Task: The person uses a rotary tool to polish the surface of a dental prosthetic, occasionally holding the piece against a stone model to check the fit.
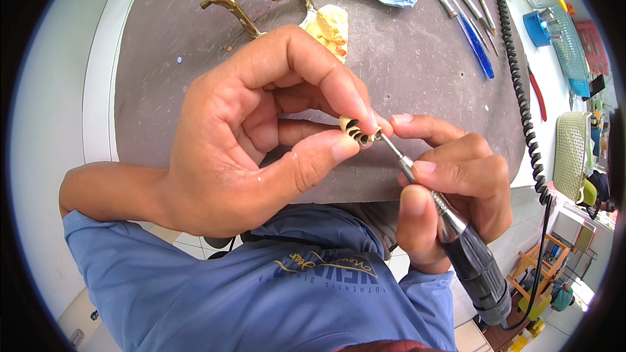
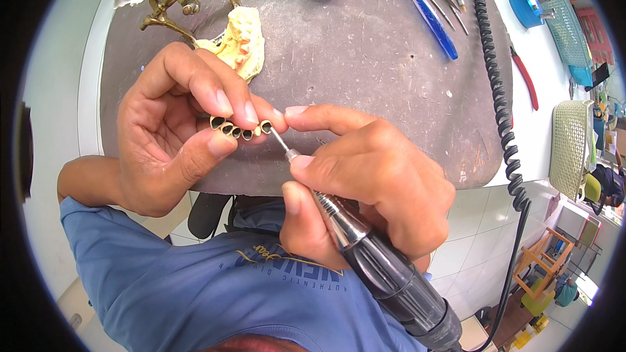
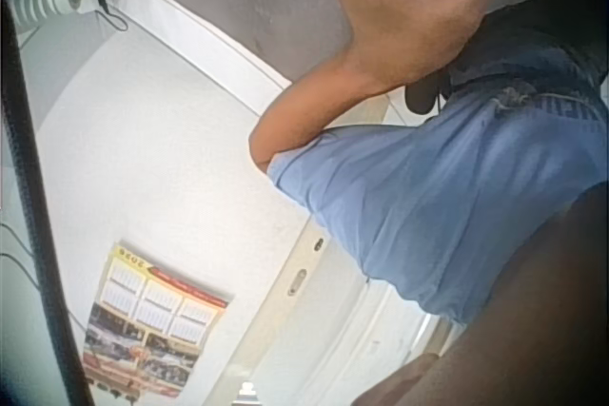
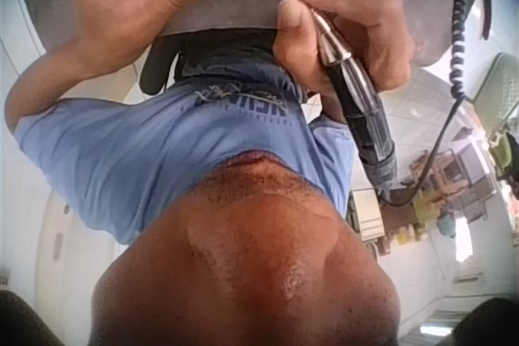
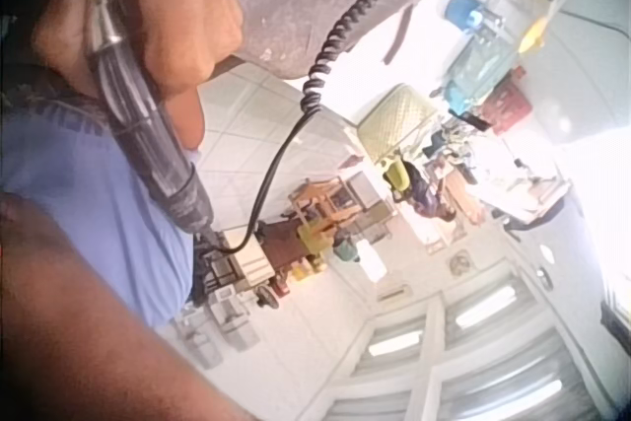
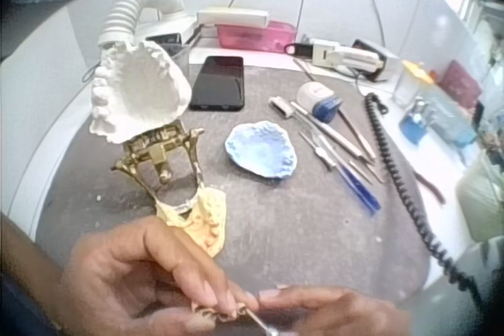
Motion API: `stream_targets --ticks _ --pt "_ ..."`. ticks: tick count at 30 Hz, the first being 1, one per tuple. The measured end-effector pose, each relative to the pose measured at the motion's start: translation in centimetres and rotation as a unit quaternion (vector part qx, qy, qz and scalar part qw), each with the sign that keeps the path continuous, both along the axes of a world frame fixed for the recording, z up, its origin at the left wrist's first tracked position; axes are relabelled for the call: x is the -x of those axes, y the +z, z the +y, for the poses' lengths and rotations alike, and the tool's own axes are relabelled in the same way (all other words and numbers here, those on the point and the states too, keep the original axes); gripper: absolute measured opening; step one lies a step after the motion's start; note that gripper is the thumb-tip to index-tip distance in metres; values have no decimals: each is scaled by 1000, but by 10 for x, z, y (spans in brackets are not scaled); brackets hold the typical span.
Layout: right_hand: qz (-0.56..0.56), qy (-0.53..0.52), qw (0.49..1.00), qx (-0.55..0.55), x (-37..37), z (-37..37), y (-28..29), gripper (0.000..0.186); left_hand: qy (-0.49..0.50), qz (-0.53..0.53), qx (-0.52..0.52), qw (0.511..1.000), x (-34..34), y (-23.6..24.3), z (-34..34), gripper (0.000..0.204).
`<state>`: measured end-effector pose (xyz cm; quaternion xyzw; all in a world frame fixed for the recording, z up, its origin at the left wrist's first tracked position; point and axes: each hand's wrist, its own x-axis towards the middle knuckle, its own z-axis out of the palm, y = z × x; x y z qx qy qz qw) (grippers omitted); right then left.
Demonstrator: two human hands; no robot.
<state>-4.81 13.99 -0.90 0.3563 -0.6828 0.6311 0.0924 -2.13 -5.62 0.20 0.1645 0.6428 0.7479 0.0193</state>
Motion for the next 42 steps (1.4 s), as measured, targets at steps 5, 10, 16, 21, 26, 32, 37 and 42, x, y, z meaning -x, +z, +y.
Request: stream_targets --ticks 5,10,16,21,26,32,37,42 --pt "0 1 1000 3 1 2 1 24 -1 0 0 1000 0 0 0 19" --pt "1 18 1000 -4 2 4 1 22 -1 0 -3 1000 -1 0 2 19" --pt "9 7 1000 13 3 2 -2 21 0 -7 -4 1000 -2 0 2 19" --pt "22 3 1000 11 4 1 -3 21 1 -1 -9 1000 -2 -1 3 19" --pt "32 6 999 13 5 1 -4 21 1 15 4 1000 -2 -3 3 19" --pt "-56 -75 994 61 -1 0 0 26 -6 12 -2 1000 -2 -2 3 18" --pt "-248 -72 963 71 12 28 26 24 -35 54 -7 998 -2 5 4 18" --pt "-306 -59 950 6 42 79 31 28 -88 132 42 986 -2 20 0 18"
